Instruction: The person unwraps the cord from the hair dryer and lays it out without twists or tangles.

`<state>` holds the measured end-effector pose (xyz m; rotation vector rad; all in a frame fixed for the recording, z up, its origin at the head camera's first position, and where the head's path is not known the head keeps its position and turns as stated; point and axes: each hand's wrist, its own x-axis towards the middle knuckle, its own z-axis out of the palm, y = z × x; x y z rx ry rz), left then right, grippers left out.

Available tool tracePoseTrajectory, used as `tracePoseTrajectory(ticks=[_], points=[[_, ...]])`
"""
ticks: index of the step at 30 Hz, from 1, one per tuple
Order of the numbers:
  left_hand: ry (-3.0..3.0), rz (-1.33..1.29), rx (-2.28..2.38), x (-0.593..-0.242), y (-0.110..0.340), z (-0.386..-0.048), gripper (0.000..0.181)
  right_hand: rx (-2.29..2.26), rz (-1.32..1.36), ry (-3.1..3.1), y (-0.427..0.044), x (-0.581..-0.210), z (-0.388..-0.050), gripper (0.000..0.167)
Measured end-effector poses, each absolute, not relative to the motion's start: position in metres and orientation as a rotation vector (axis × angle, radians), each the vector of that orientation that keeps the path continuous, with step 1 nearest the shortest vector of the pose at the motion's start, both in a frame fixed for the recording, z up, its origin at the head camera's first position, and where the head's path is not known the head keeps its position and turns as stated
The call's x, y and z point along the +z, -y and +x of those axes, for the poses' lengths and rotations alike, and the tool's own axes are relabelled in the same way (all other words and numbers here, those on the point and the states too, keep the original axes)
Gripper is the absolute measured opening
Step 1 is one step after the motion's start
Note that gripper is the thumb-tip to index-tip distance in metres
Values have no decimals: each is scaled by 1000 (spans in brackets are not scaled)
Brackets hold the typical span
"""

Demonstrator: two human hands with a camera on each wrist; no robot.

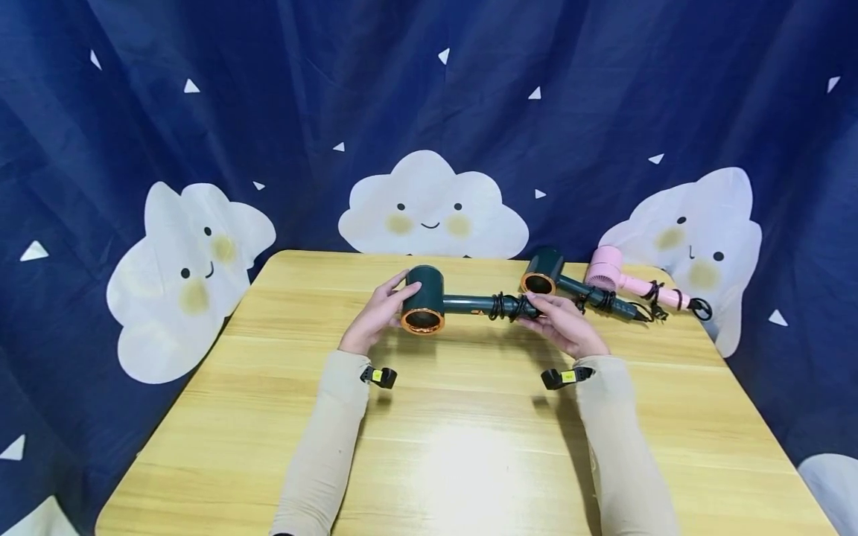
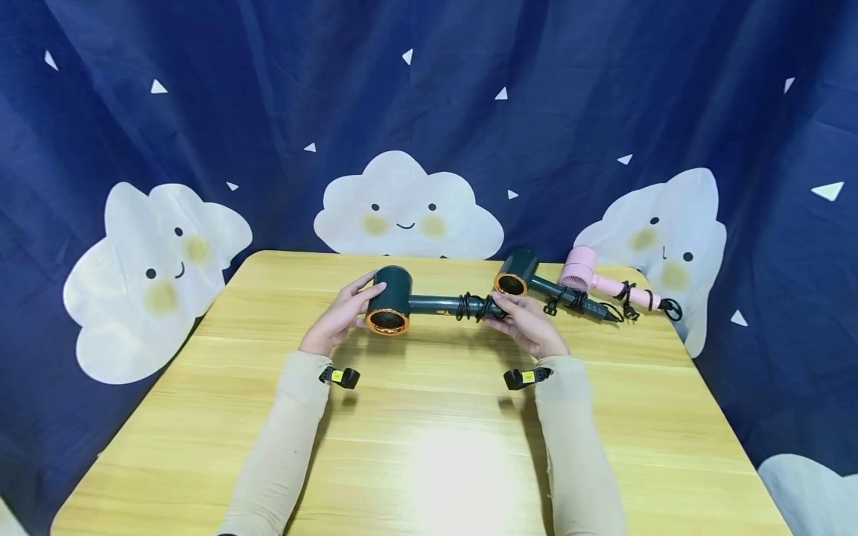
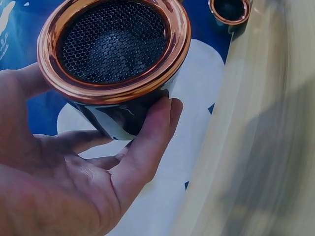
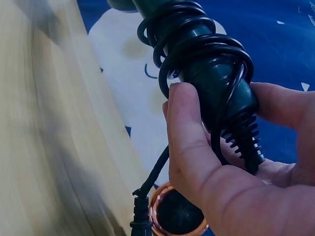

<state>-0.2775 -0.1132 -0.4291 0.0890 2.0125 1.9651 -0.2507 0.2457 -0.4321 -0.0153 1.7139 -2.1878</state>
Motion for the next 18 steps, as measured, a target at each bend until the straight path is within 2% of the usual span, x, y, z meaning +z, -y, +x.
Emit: tracePoseTrajectory(ticks=[5,12,15,18], points=[[-2014,77,1973,-427,118,-279,75,-2205,-32,-1699,-240,-430,-251,21],[-2052,89,1958,-423,122,-280,74,-2210,-74,-1728,-235,-426,-251,20],[-2068,81,1950,-421,124,-280,74,-2199,-82,-1736,-233,-425,-251,30],[-2091,85,1931,-419,124,-281,75,-2173,-80,-1739,-231,-425,-251,48]])
